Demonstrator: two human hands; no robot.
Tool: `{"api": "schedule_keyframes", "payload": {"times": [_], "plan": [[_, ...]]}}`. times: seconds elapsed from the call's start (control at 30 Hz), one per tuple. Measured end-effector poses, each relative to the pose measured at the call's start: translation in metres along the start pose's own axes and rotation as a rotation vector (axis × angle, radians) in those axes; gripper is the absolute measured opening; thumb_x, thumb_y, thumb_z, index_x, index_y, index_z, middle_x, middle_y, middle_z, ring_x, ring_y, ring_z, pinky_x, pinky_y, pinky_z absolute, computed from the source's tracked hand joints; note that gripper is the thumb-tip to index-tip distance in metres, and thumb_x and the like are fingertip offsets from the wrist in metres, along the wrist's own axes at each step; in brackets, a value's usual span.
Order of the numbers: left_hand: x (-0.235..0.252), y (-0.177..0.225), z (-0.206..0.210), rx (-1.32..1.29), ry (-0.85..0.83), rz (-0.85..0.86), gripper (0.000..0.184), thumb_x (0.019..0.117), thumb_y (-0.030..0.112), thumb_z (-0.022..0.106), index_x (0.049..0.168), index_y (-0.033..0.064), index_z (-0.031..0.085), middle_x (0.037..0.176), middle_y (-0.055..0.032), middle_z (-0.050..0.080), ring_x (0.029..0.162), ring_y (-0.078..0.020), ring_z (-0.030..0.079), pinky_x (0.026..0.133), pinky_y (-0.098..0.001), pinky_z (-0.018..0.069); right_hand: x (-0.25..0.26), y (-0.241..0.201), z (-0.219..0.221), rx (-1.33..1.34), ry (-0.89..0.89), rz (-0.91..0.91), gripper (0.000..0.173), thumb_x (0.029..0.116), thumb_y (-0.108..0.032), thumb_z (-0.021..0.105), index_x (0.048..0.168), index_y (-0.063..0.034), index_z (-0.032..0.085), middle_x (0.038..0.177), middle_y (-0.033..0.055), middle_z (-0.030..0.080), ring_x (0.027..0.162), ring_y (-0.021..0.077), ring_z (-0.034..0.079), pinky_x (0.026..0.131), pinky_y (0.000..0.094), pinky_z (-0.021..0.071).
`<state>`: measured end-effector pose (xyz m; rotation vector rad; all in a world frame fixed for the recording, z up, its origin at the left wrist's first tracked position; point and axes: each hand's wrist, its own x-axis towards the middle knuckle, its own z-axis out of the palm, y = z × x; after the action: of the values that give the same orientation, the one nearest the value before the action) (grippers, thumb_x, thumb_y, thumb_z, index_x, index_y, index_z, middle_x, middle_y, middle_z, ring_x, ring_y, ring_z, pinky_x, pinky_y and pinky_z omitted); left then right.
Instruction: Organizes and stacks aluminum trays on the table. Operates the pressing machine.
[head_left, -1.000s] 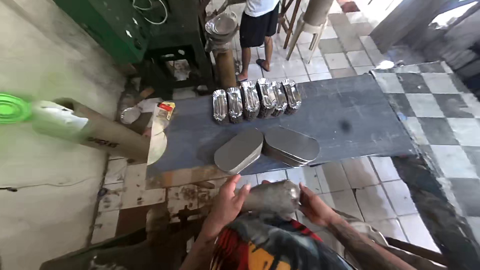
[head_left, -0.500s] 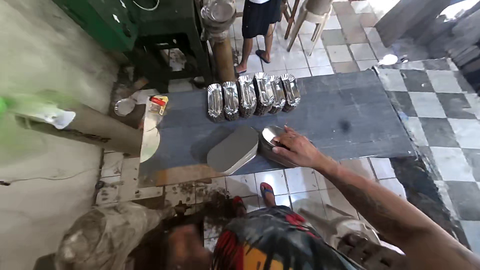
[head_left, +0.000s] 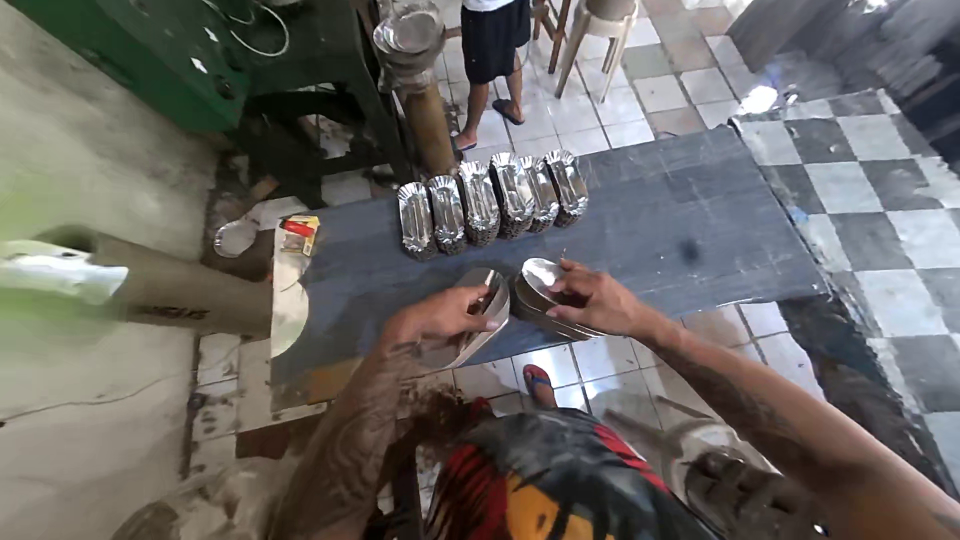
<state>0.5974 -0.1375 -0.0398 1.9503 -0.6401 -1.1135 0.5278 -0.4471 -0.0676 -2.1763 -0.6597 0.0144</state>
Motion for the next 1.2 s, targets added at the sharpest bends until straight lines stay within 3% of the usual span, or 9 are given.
{"api": "schedule_keyframes", "payload": {"times": [0.27, 0.47, 0.57, 0.67, 0.8, 0.97, 1.07, 1.13, 1.2], "plan": [[-0.003, 0.007, -0.008, 0.003, -0.058, -0.068, 0.041, 0.0984, 0.017, 0.069, 0.136, 0.0093, 0.055, 0.097, -0.0101, 0.069, 0.075, -0.0179, 0.067, 0.069, -0.0369, 0.0578, -0.002, -0.008, 0.011, -0.133, -0.020, -0.038, 0.025, 0.0810, -0.015, 0.070, 0.103, -0.0038, 0.073, 0.102, 0.0049, 0.074, 0.107, 0.0177, 0.068, 0.123, 0.0465, 0.0335], [-0.053, 0.049, 0.058, 0.272, 0.592, -0.109, 0.044, 0.1003, 0.012, 0.058, 0.144, 0.0094, 0.054, 0.110, -0.0171, 0.070, 0.096, -0.0313, 0.070, 0.084, -0.0545, 0.0571, -0.005, -0.049, 0.005, -0.390, 0.092, -0.161, 0.029, 0.0971, -0.020, 0.050, 0.105, -0.0026, 0.073, 0.108, 0.0148, 0.074, 0.106, 0.0323, 0.070, 0.092, 0.0498, 0.0561], [-0.098, 0.075, 0.107, -0.305, 0.992, 0.140, 0.032, 0.0921, 0.002, 0.047, 0.116, 0.0074, 0.067, 0.096, -0.0002, 0.071, 0.086, -0.0051, 0.067, 0.076, -0.0256, 0.0578, 0.010, -0.087, 0.002, 0.338, 0.071, -0.041, 0.024, 0.1033, -0.014, 0.048, 0.114, -0.0051, 0.068, 0.107, 0.0025, 0.069, 0.099, 0.0089, 0.064, 0.088, 0.0286, 0.0534], [-0.113, 0.071, 0.154, -0.956, 1.202, 0.151, 0.021, 0.0932, 0.001, 0.045, 0.103, 0.0095, 0.061, 0.083, 0.0035, 0.068, 0.075, -0.0044, 0.067, 0.070, -0.0267, 0.0592, 0.018, -0.126, 0.043, 1.060, -0.087, 0.277, 0.026, 0.1036, -0.012, 0.042, 0.117, -0.0146, 0.064, 0.093, -0.0018, 0.073, 0.082, 0.0088, 0.071, 0.075, 0.0325, 0.0629], [-0.153, 0.060, 0.201, -1.383, 1.355, 0.098, 0.023, 0.0956, -0.002, 0.040, 0.108, 0.0084, 0.056, 0.083, 0.0020, 0.068, 0.074, -0.0058, 0.068, 0.069, -0.0257, 0.0594, 0.004, -0.166, 0.092, 1.162, -0.430, 0.275, 0.030, 0.0992, -0.004, 0.045, 0.126, -0.0046, 0.057, 0.107, 0.0028, 0.072, 0.096, 0.0124, 0.071, 0.087, 0.0352, 0.0608], [-0.206, 0.007, 0.270, -1.263, 1.731, 0.792, 0.032, 0.0927, 0.005, 0.053, 0.073, 0.0222, 0.072, 0.074, 0.0107, 0.072, 0.070, 0.0041, 0.066, 0.068, -0.0165, 0.0562, -0.008, -0.244, 0.173, 1.529, -0.845, 0.135, 0.026, 0.0964, -0.004, 0.060, 0.115, -0.0154, 0.073, 0.106, 0.0024, 0.076, 0.096, 0.0107, 0.072, 0.087, 0.0338, 0.0607], [-0.274, -0.035, 0.284, -1.080, 1.844, 0.129, 0.026, 0.0960, 0.001, 0.044, 0.101, 0.0108, 0.067, 0.089, -0.0010, 0.072, 0.080, -0.0048, 0.069, 0.074, -0.0232, 0.0582, -0.007, -0.268, 0.228, 1.346, -0.857, 0.205, 0.021, 0.0968, 0.002, 0.054, 0.109, -0.0091, 0.068, 0.097, 0.0034, 0.075, 0.085, 0.0114, 0.072, 0.078, 0.0332, 0.0617], [-0.330, -0.088, 0.287, -0.642, 1.571, -0.443, 0.043, 0.1091, 0.025, 0.045, 0.148, 0.0087, 0.049, 0.133, -0.0145, 0.063, 0.118, -0.0216, 0.063, 0.101, -0.0432, 0.0530, -0.005, -0.260, 0.266, 1.029, -0.821, 0.115, 0.020, 0.0988, -0.001, 0.053, 0.115, -0.0020, 0.064, 0.100, 0.0047, 0.074, 0.087, 0.0127, 0.071, 0.080, 0.0350, 0.0614], [-0.372, -0.137, 0.285, -0.309, 1.437, -0.939, 0.068, 0.1081, 0.054, 0.035, 0.151, 0.0018, 0.044, 0.143, -0.0262, 0.055, 0.132, -0.0409, 0.055, 0.109, -0.0637, 0.0427, -0.005, -0.253, 0.294, 0.729, -0.739, -0.061, 0.026, 0.0996, -0.003, 0.051, 0.120, 0.0050, 0.063, 0.111, 0.0098, 0.071, 0.101, 0.0139, 0.070, 0.091, 0.0351, 0.0597]]}}
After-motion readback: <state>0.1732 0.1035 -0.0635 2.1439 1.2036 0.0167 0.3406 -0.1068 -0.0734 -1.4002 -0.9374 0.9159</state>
